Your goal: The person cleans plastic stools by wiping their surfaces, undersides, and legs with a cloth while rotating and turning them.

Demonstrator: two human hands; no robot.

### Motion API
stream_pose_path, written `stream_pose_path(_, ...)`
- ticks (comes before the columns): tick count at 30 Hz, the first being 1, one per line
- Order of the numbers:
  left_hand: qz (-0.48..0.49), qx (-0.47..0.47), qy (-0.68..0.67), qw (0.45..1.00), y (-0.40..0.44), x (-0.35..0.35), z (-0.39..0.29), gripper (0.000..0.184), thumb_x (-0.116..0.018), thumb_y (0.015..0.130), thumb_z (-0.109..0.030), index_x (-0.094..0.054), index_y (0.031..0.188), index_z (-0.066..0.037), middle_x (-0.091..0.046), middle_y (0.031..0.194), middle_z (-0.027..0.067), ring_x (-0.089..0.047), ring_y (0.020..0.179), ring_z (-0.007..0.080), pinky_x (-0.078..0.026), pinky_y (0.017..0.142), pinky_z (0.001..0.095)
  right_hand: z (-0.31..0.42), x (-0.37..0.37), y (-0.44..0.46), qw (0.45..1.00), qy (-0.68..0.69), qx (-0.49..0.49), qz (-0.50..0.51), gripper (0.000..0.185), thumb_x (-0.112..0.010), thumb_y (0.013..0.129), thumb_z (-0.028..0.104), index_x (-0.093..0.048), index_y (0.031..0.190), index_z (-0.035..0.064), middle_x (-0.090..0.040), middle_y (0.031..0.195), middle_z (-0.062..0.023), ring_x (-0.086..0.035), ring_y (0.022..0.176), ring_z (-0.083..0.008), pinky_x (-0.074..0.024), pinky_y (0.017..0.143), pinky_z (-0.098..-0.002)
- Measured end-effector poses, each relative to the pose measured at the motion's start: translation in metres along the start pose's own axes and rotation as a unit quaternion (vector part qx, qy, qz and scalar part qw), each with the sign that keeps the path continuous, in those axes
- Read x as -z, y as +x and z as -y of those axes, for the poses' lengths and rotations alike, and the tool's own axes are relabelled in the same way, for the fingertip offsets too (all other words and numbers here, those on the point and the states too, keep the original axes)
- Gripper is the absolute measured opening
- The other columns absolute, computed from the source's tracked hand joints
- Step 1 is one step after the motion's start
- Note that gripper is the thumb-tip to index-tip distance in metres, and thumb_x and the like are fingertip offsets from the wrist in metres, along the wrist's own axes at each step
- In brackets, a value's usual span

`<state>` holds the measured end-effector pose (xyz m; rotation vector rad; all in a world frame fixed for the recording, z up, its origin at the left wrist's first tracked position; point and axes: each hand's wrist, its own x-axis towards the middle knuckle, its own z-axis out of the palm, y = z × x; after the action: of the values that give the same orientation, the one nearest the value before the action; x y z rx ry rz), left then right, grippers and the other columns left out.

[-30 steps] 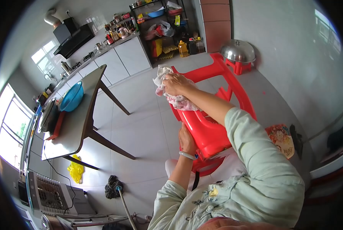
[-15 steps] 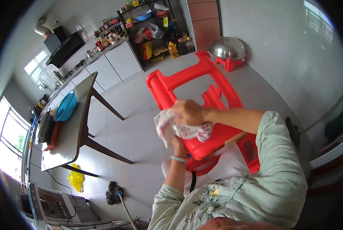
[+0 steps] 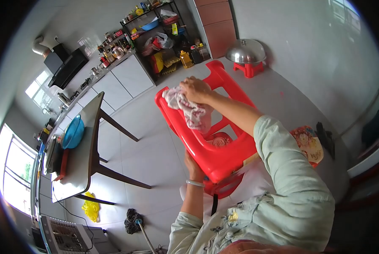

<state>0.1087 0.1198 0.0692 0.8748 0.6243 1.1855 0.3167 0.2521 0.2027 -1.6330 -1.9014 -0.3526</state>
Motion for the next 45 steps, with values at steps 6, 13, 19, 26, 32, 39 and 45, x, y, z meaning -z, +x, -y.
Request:
stream_pose_path(6, -0.031, 0.061, -0.058, 0.996, 0.000, -0.011, -0.008, 0.047, -0.038, 0.099, -0.040, -0.052, 0.119, 0.000, -0.060, 0.111, 0.0147, -0.062, 0.096, 0.0245, -0.053, 0.082, 0.0347, -0.101, 0.028, -0.016, 0.989, -0.068, -0.102, -0.084, 0.026, -0.053, 0.085, 0.021, -0.059, 0.107, 0.0075, -0.062, 0.105, -0.0173, -0.058, 0.103, -0.0358, -0.0500, 0.083, -0.0473)
stream_pose_path(13, -0.050, 0.078, -0.096, 0.991, 0.001, -0.001, -0.002, 0.045, -0.039, 0.099, -0.039, -0.051, 0.120, 0.000, -0.061, 0.111, 0.0144, -0.062, 0.096, 0.0255, -0.053, 0.083, 0.0353, -0.164, 0.093, -0.023, 0.940, -0.143, -0.256, -0.173, 0.025, -0.059, 0.082, 0.025, -0.062, 0.100, 0.0076, -0.063, 0.100, -0.0180, -0.060, 0.096, -0.0380, -0.0494, 0.080, -0.0479)
stream_pose_path(19, -0.061, 0.084, -0.056, 0.993, 0.003, -0.005, -0.004, 0.043, -0.034, 0.098, -0.033, -0.049, 0.123, -0.002, -0.059, 0.115, 0.0134, -0.061, 0.103, 0.0257, -0.052, 0.087, 0.0370, -0.181, 0.003, -0.024, 0.982, 0.142, -0.120, -0.021, 0.037, -0.057, 0.091, 0.026, -0.059, 0.124, 0.0089, -0.053, 0.127, -0.0161, -0.050, 0.121, -0.0270, -0.0400, 0.100, -0.0365)
stream_pose_path(26, -0.044, 0.068, -0.027, 0.996, 0.000, -0.010, -0.008, 0.040, -0.038, 0.098, -0.032, -0.051, 0.119, -0.001, -0.059, 0.113, 0.0137, -0.061, 0.098, 0.0247, -0.053, 0.084, 0.0355, -0.154, 0.046, -0.086, 0.959, 0.249, -0.132, 0.029, 0.045, -0.055, 0.091, 0.035, -0.054, 0.127, 0.0075, -0.048, 0.130, -0.0166, -0.049, 0.119, -0.0290, -0.0379, 0.101, -0.0380)
stream_pose_path(32, -0.025, 0.076, -0.056, 0.995, 0.008, 0.004, 0.004, 0.042, -0.035, 0.098, -0.031, -0.049, 0.123, 0.000, -0.059, 0.117, 0.0164, -0.061, 0.104, 0.0280, -0.053, 0.087, 0.0383, -0.096, 0.093, -0.178, 0.990, 0.104, -0.090, 0.033, 0.042, -0.054, 0.091, 0.039, -0.057, 0.122, 0.0110, -0.046, 0.130, -0.0158, -0.042, 0.124, -0.0327, -0.0340, 0.104, -0.0421)
stream_pose_path(39, -0.031, 0.065, -0.048, 0.996, -0.002, -0.001, -0.002, 0.043, -0.036, 0.098, -0.031, -0.049, 0.125, 0.001, -0.058, 0.118, 0.0170, -0.061, 0.104, 0.0291, -0.053, 0.087, 0.0393, -0.010, 0.140, -0.265, 0.995, 0.068, -0.070, -0.005, 0.028, -0.062, 0.087, 0.026, -0.062, 0.111, 0.0119, -0.049, 0.126, -0.0087, -0.046, 0.116, -0.0329, -0.0378, 0.099, -0.0442)
stream_pose_path(45, 0.014, 0.036, -0.033, 0.999, 0.004, 0.002, 0.002, 0.042, -0.036, 0.100, -0.033, -0.051, 0.122, 0.000, -0.060, 0.113, 0.0148, -0.062, 0.099, 0.0260, -0.052, 0.085, 0.0365, 0.087, 0.133, -0.286, 0.999, -0.029, 0.002, -0.018, 0.040, -0.069, 0.074, 0.020, -0.060, 0.112, 0.0176, -0.051, 0.118, -0.0049, -0.045, 0.117, -0.0303, -0.0369, 0.091, -0.0519)
